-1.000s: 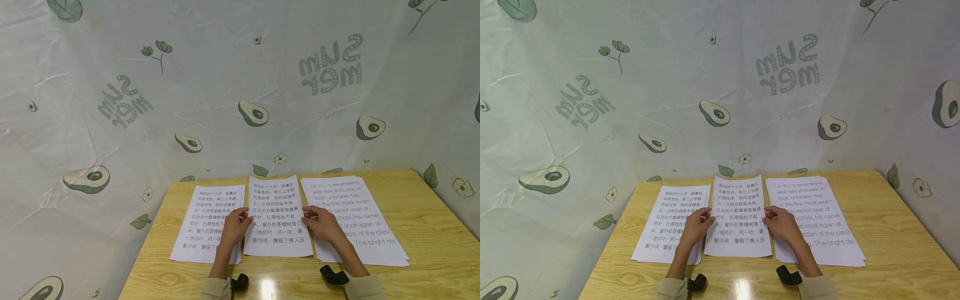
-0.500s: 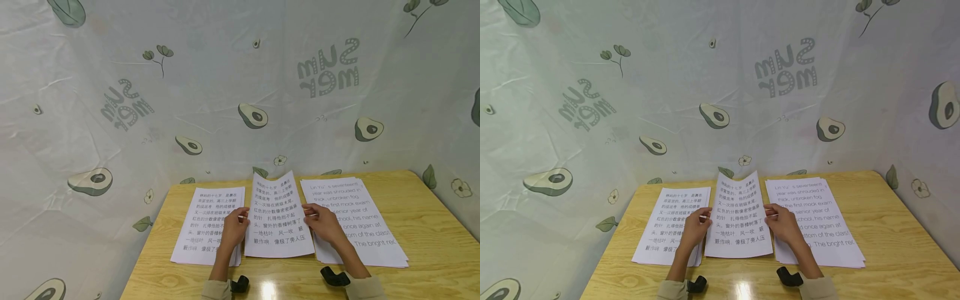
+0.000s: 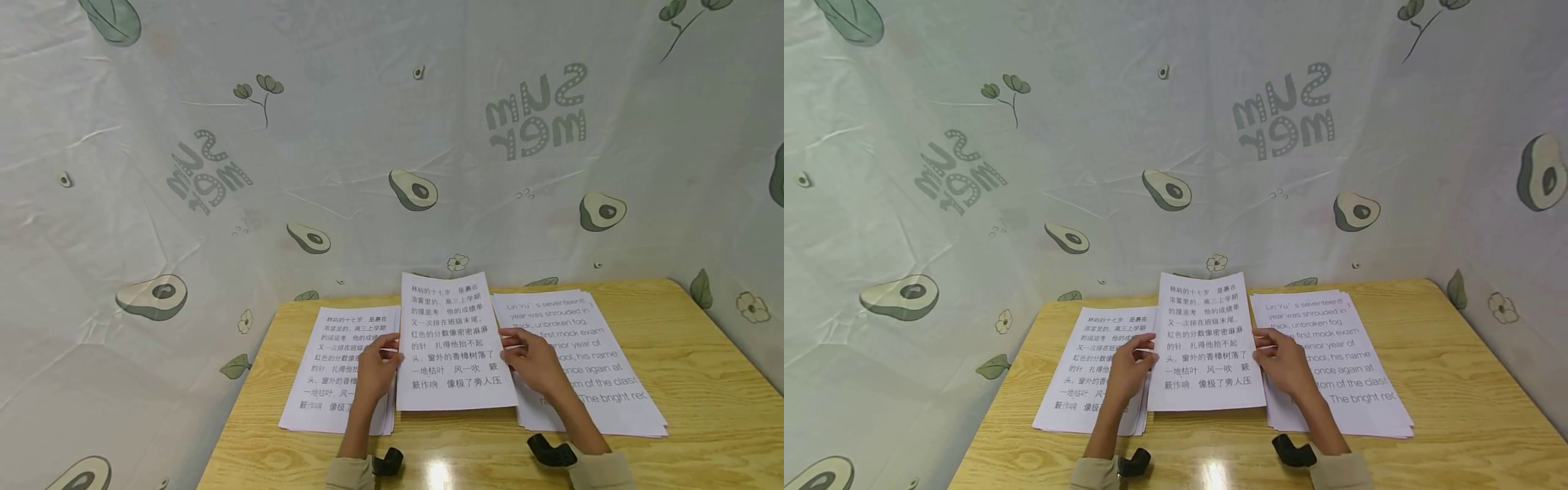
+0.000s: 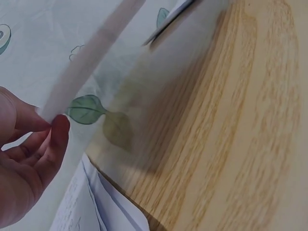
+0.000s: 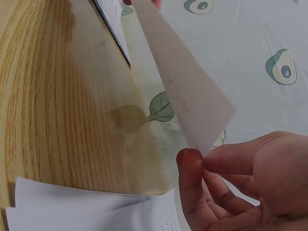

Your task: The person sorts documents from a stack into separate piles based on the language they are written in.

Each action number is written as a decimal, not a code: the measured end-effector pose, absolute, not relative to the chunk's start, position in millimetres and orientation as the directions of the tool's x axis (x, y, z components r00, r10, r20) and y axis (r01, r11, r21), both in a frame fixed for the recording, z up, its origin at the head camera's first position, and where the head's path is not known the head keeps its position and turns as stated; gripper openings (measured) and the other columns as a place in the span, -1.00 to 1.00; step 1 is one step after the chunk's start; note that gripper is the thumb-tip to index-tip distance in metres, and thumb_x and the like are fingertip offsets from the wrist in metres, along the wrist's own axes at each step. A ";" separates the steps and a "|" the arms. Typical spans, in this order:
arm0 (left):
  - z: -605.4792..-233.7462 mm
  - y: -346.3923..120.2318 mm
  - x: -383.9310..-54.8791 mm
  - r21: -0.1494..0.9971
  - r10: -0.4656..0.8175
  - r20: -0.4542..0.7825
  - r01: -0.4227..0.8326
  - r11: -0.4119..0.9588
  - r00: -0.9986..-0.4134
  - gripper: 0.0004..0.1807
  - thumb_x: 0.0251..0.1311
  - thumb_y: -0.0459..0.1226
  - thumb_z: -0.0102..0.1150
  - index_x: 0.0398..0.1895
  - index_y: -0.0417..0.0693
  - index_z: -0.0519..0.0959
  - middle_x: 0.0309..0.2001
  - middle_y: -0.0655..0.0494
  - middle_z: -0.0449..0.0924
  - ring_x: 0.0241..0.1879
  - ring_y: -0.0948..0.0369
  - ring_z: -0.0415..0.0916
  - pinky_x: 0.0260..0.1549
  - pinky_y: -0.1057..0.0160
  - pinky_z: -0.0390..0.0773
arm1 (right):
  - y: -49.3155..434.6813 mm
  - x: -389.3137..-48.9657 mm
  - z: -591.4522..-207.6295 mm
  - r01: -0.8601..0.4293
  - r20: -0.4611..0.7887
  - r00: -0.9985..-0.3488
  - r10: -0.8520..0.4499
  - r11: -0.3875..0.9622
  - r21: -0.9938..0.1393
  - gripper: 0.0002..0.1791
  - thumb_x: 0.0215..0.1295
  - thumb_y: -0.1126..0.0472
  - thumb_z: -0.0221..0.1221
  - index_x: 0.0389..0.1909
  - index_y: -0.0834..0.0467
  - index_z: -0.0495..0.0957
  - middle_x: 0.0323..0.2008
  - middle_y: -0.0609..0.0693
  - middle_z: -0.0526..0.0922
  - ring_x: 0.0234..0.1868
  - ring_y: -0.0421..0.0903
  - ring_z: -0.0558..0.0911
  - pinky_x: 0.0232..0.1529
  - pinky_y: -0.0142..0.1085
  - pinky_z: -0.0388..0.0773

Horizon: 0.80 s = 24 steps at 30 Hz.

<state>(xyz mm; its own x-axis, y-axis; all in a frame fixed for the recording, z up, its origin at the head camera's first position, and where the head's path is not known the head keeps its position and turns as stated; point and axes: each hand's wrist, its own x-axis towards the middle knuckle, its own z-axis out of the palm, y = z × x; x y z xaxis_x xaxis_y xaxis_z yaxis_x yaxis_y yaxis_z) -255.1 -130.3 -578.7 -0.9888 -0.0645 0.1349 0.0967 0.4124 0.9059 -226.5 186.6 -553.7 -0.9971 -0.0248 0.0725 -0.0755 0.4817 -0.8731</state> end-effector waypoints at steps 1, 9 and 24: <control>-578.7 -130.8 -255.4 0.916 -0.066 0.129 0.093 0.391 -0.989 -0.55 0.24 -0.47 0.38 0.21 -0.08 0.72 -0.03 0.00 0.76 -0.13 0.19 0.71 -0.21 0.38 0.68 | 186.8 -226.6 -553.1 -0.074 0.071 -0.997 -0.024 0.477 -0.876 -0.47 0.45 0.37 0.26 0.41 0.35 0.50 0.14 0.35 0.67 0.06 0.18 0.77 -0.24 -0.39 0.70; -581.9 -137.7 -257.8 0.985 -0.033 0.042 0.035 0.170 -0.999 -0.55 0.28 -0.47 0.34 0.24 -0.11 0.70 0.02 -0.12 0.69 -0.16 0.21 0.68 -0.21 0.31 0.76 | 188.1 -227.1 -554.0 -0.047 0.043 -0.999 -0.020 0.408 -0.912 -0.46 0.48 0.38 0.24 0.44 0.36 0.46 0.17 0.37 0.64 0.06 0.14 0.78 -0.16 -0.35 0.75; -578.7 -143.3 -257.2 0.997 -0.017 -0.024 -0.025 0.077 -1.000 -0.54 0.32 -0.44 0.35 0.29 -0.14 0.67 0.06 -0.13 0.66 -0.16 0.22 0.67 -0.12 0.24 0.76 | 195.5 -232.7 -559.0 0.064 -0.077 -0.994 -0.074 0.166 -0.984 -0.39 0.55 0.29 0.20 0.55 0.31 0.34 0.30 0.36 0.56 -0.02 -0.21 0.73 -0.01 -0.38 0.72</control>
<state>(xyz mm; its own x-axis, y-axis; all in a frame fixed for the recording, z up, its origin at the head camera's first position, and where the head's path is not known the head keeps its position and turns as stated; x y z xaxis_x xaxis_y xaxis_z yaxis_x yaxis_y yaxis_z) -257.2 -143.3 -578.7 -0.9996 -0.0172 -0.0238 -0.0251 0.0766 0.9967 -232.7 195.5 -559.0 -0.9943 -0.0738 -0.0772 0.0641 0.1661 -0.9840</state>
